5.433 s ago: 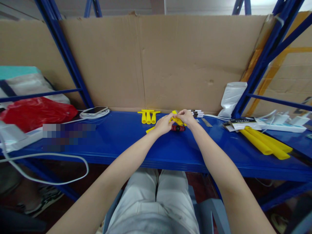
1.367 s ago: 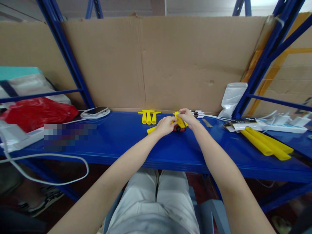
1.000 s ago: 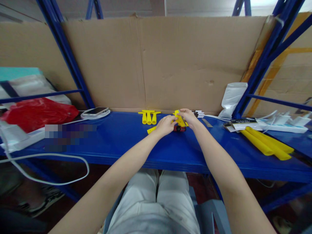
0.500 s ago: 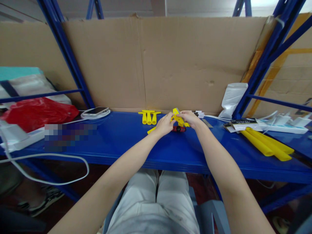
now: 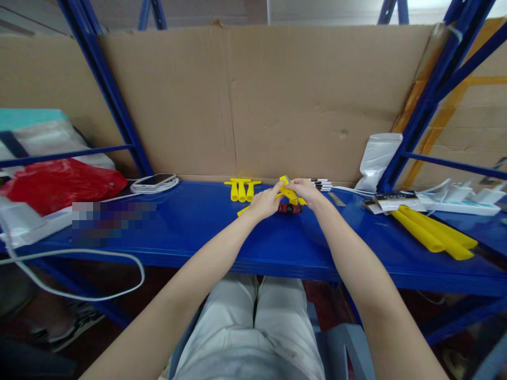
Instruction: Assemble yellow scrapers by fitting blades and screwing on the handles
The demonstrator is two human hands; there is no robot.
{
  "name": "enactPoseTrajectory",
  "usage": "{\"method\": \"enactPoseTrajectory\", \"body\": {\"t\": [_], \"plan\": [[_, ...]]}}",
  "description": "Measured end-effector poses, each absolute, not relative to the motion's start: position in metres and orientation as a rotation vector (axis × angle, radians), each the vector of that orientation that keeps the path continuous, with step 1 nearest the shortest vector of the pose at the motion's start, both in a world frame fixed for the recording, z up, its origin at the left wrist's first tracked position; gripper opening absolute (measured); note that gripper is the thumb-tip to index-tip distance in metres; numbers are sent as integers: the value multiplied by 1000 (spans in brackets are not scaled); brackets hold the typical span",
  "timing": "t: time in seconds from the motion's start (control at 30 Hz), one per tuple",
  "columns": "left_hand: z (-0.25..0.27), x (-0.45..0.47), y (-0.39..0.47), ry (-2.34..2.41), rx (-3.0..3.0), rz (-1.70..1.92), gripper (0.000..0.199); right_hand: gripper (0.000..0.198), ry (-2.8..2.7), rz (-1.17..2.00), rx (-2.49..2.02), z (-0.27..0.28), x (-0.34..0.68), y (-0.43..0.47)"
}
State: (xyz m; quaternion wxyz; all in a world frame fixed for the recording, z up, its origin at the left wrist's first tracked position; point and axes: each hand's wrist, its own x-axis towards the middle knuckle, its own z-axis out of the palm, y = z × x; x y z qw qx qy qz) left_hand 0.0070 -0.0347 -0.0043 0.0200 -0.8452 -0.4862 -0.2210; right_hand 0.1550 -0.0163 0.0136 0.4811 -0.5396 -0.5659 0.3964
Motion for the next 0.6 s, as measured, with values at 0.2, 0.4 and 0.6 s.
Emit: {"method": "enactPoseTrajectory", "body": {"t": [0.2,0.4,0.6], "plan": [[-6,6,-31,-1532,-2626,-671,55,17,-1420,1000,-1297,9,157,-11],[-4,6,-32,-1552,-2627,-672,56,19,-1407,979,-1314,7,157,-9],[-3,6,-33,-1602,-2625,-655,55,15,-1397,1043,-1335,7,154,-11]]}}
